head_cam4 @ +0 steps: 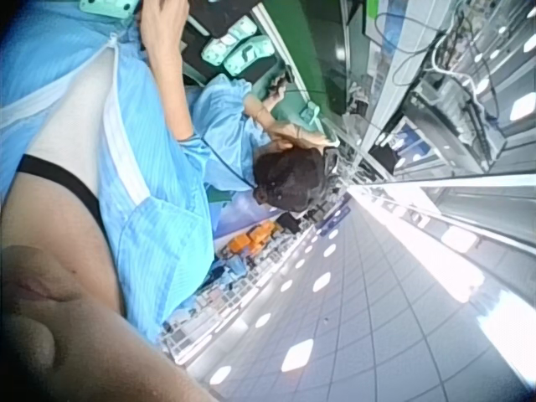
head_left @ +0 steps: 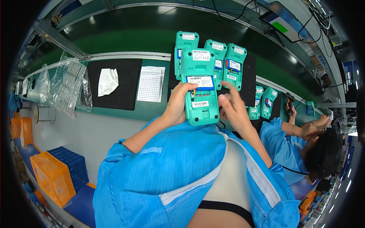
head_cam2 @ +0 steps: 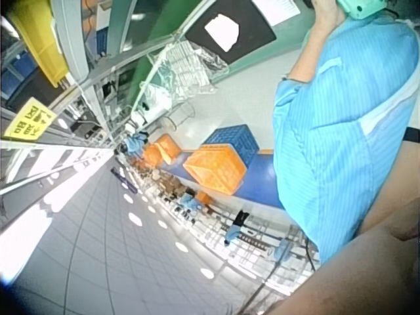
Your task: Assembling and inspecting handheld electronic devices (POS terminals) on a production line.
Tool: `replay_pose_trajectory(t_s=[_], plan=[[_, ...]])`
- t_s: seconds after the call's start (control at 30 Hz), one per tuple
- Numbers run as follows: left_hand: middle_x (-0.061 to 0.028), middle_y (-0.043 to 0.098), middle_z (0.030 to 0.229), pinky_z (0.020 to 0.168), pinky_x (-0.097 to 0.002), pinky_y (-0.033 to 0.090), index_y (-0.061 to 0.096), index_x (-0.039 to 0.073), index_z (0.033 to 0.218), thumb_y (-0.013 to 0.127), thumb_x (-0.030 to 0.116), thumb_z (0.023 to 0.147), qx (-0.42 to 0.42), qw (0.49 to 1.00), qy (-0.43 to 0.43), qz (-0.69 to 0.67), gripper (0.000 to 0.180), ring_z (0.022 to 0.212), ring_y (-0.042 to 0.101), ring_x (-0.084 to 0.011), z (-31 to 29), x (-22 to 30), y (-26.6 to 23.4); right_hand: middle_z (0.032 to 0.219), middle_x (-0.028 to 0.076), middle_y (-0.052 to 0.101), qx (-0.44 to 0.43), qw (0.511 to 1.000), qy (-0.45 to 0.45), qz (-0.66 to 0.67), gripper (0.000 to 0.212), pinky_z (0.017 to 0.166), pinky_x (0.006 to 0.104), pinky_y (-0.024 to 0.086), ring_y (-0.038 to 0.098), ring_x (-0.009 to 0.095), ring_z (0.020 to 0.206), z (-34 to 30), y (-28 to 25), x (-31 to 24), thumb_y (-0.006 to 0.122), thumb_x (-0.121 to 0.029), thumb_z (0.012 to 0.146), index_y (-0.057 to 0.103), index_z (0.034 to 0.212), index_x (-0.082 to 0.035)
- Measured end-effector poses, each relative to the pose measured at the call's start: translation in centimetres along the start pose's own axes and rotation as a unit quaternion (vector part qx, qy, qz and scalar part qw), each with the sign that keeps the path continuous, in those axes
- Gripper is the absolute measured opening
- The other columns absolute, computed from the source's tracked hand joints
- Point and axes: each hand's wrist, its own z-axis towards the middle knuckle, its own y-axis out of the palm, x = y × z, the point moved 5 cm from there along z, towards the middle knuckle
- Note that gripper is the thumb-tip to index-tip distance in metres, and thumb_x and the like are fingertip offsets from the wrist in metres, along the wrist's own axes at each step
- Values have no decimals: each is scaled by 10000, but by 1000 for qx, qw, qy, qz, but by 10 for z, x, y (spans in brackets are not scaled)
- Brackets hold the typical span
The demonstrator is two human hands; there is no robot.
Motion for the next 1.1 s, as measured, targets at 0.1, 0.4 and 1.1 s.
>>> replay_pose_trajectory(t_s=[0.1, 0.4, 1.1], plan=[[-139, 539, 973, 746, -344, 496, 419, -18, 1072, 470, 147, 803, 1, 1000, 0, 7, 320, 859, 575, -205, 6, -3, -7, 735, 108, 586, -122, 963, 99, 220, 526, 395, 201, 424, 568, 144, 508, -8, 29, 15, 503, -313, 855, 311, 1204, 31], [-122, 494, 1114, 895, -340, 353, 387, 35, 1202, 409, 346, 883, -81, 975, -77, 193, 446, 1043, 464, -196, 5, -11, 12, 681, 54, 567, -6, 904, 109, 414, 321, 322, 164, 315, 445, 60, 408, -6, -1, 36, 514, -256, 833, 529, 970, 34], [-159, 598, 861, 748, -285, 455, 536, -9, 936, 394, 197, 883, -139, 952, -55, 269, 256, 803, 579, -176, 7, -2, 0, 662, 55, 550, 270, 939, 77, 200, 276, 340, 197, 324, 457, 99, 410, 37, -140, 142, 541, -221, 806, 566, 949, 13]])
